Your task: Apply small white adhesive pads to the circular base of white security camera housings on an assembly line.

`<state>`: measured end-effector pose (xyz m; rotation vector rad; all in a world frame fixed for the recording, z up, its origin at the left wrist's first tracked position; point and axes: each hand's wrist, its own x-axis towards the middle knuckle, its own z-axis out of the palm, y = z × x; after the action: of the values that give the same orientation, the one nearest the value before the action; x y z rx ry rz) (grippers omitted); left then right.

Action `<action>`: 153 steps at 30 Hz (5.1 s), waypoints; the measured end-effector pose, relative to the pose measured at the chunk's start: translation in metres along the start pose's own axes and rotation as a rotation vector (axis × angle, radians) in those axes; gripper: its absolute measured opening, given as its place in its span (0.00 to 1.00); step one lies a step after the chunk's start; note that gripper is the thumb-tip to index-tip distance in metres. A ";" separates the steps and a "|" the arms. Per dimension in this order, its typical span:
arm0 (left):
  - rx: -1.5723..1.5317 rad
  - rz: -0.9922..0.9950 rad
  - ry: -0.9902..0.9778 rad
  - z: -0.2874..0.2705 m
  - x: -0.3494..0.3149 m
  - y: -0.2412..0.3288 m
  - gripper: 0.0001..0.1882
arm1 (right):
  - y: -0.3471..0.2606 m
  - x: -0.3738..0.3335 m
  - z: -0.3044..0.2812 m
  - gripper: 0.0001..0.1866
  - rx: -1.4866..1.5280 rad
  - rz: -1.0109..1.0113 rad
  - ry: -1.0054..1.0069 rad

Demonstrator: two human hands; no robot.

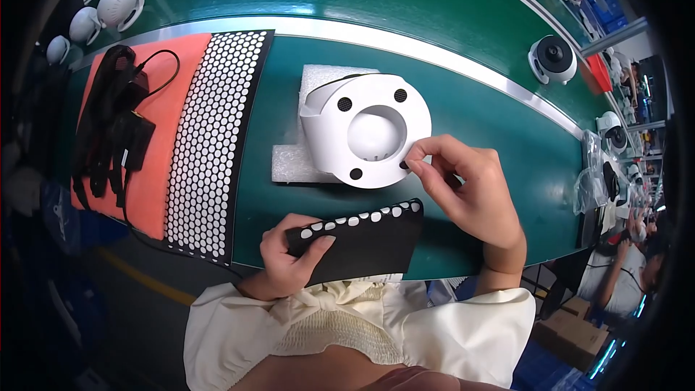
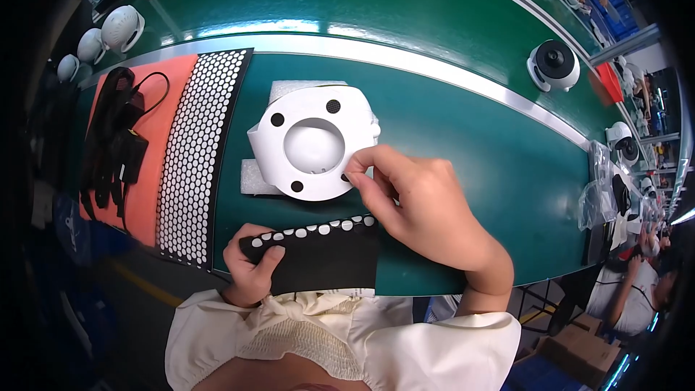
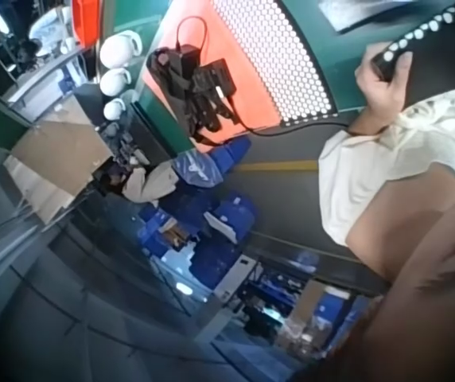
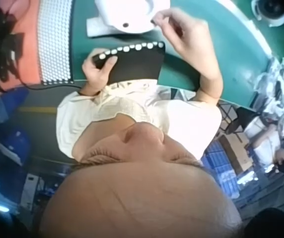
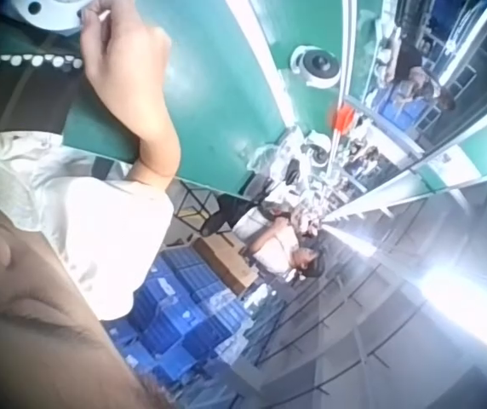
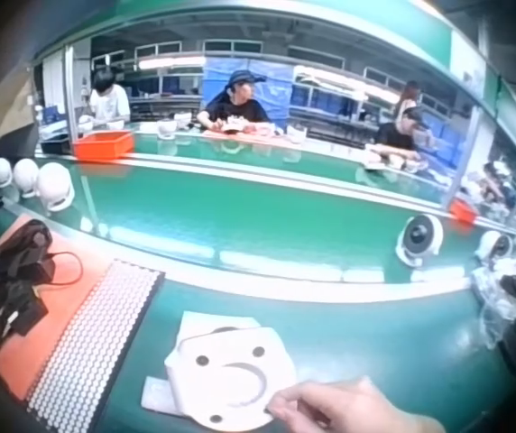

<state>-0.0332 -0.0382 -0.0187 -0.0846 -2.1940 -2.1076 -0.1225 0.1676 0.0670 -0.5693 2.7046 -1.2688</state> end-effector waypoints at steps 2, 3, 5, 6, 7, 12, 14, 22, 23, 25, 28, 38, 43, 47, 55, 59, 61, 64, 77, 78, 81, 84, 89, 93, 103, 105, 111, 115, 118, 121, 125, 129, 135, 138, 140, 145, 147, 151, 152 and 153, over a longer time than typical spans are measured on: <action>0.009 0.014 -0.004 0.001 0.001 0.004 0.07 | -0.003 -0.002 -0.004 0.02 -0.035 -0.010 0.017; 0.007 0.014 -0.005 0.002 0.001 0.006 0.07 | -0.003 -0.003 -0.006 0.02 -0.035 -0.011 0.022; 0.003 0.007 -0.007 0.002 0.004 0.004 0.07 | 0.000 -0.002 -0.005 0.03 -0.074 -0.059 0.029; 0.007 0.012 -0.006 0.002 0.006 0.004 0.07 | 0.001 0.000 -0.005 0.03 -0.075 -0.059 0.030; 0.015 0.019 -0.001 0.001 0.006 0.005 0.07 | 0.000 0.001 -0.003 0.04 -0.108 -0.117 0.058; 0.054 0.008 -0.010 -0.002 0.003 0.008 0.08 | -0.002 -0.001 0.004 0.07 -0.509 -0.444 0.245; 0.048 -0.004 -0.003 0.000 0.001 0.004 0.09 | -0.002 -0.006 0.010 0.07 -0.605 -0.517 0.307; -0.004 -0.015 -0.033 0.001 -0.005 0.005 0.08 | -0.016 -0.043 0.018 0.27 -0.947 -0.376 -0.034; 0.001 -0.003 -0.039 0.001 -0.006 0.006 0.08 | -0.016 -0.043 0.017 0.27 -0.944 -0.397 -0.024; 0.004 0.024 -0.041 0.001 -0.005 0.006 0.08 | -0.018 -0.042 0.012 0.30 -0.883 -0.361 -0.111; -0.004 0.004 -0.040 -0.001 -0.007 0.006 0.07 | -0.033 -0.029 -0.024 0.31 -0.728 -0.306 -0.349; 0.016 -0.026 0.161 0.009 -0.007 0.000 0.09 | 0.001 0.090 -0.025 0.19 0.057 -0.453 -0.489; 0.047 -0.013 0.154 0.007 -0.011 -0.018 0.10 | 0.003 0.067 -0.024 0.16 -0.188 -0.447 -0.522; -0.018 -0.127 0.166 0.017 -0.010 0.011 0.09 | -0.005 0.038 -0.056 0.13 -0.331 -0.437 -0.292; -0.002 -0.145 0.168 0.022 -0.012 0.019 0.09 | 0.069 0.098 -0.055 0.07 -0.595 -0.282 0.470; 0.056 -0.117 0.196 0.018 -0.012 0.016 0.09 | 0.139 0.128 -0.042 0.02 -0.705 -0.308 0.543; 0.061 -0.148 0.192 0.017 -0.012 0.016 0.09 | 0.165 0.133 -0.035 0.03 -0.706 -0.238 0.523; 0.065 -0.121 0.172 0.018 -0.012 0.017 0.09 | 0.202 0.139 -0.024 0.07 -0.671 -0.180 0.651; 0.022 -0.138 0.157 0.021 -0.013 0.018 0.10 | 0.209 0.129 -0.040 0.17 -0.881 0.614 0.323; 0.027 -0.140 0.161 0.021 -0.013 0.019 0.10 | 0.198 0.126 -0.042 0.16 -0.907 0.646 0.292; 0.020 -0.147 0.141 0.022 -0.013 0.019 0.11 | 0.145 0.105 -0.051 0.10 -0.798 0.348 0.238; 0.006 -0.128 0.123 0.018 -0.015 0.020 0.10 | 0.077 0.084 -0.034 0.10 -0.528 -0.102 0.040; 0.007 -0.051 0.128 0.018 -0.008 -0.001 0.10 | 0.027 0.035 -0.003 0.22 0.168 -0.450 -0.843; 0.093 -0.071 0.154 0.021 -0.006 0.007 0.09 | 0.046 0.027 0.047 0.24 0.284 -0.499 -0.539; 0.365 0.050 -0.023 0.018 0.004 -0.006 0.17 | 0.062 0.045 0.048 0.13 0.467 -0.290 -0.833; 0.557 0.098 0.009 0.019 0.005 -0.009 0.20 | 0.059 0.051 0.042 0.12 0.454 -0.331 -0.903; 0.676 0.175 0.039 0.022 0.003 -0.014 0.22 | 0.050 0.051 0.036 0.14 0.373 -0.348 -0.987; 0.661 0.181 0.045 0.023 0.005 -0.013 0.22 | 0.050 0.053 0.036 0.11 0.366 -0.319 -0.996; 0.668 0.197 0.049 0.023 0.006 -0.013 0.22 | 0.049 0.054 0.035 0.09 0.359 -0.306 -1.002; 0.676 0.151 0.026 0.023 0.006 -0.012 0.22 | 0.049 0.054 0.035 0.08 0.367 -0.288 -1.001; 0.662 0.170 0.038 0.022 0.006 -0.010 0.21 | 0.048 0.053 0.035 0.08 0.380 -0.234 -1.014; 0.653 0.193 0.046 0.022 0.008 -0.010 0.21 | 0.048 0.052 0.035 0.08 0.389 -0.156 -1.021; 0.647 0.181 0.042 0.022 0.007 -0.009 0.21 | 0.046 0.052 0.034 0.08 0.387 -0.163 -1.016; 0.652 0.195 0.048 0.022 0.007 -0.008 0.21 | 0.045 0.052 0.033 0.08 0.398 -0.169 -1.011; 0.647 0.180 0.042 0.022 0.007 -0.008 0.21 | 0.045 0.052 0.033 0.08 0.393 -0.166 -1.008; 0.646 0.144 0.030 0.021 0.007 -0.008 0.21 | 0.045 0.052 0.034 0.08 0.373 -0.161 -1.014; 0.640 0.188 0.048 0.021 0.006 -0.009 0.21 | 0.045 0.053 0.036 0.08 0.383 -0.173 -1.015; 0.626 0.199 0.035 0.022 0.008 -0.009 0.21 | 0.044 0.051 0.032 0.07 0.379 -0.183 -0.989; 0.625 0.198 0.037 0.021 0.008 -0.009 0.21 | 0.045 0.052 0.033 0.07 0.376 -0.194 -0.993; 0.624 0.198 0.039 0.021 0.008 -0.009 0.21 | 0.045 0.052 0.033 0.07 0.373 -0.205 -0.996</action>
<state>-0.0432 -0.0176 -0.0273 -0.1969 -2.5777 -1.2449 -0.1758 0.1501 0.0148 -1.0731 1.5904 -1.0625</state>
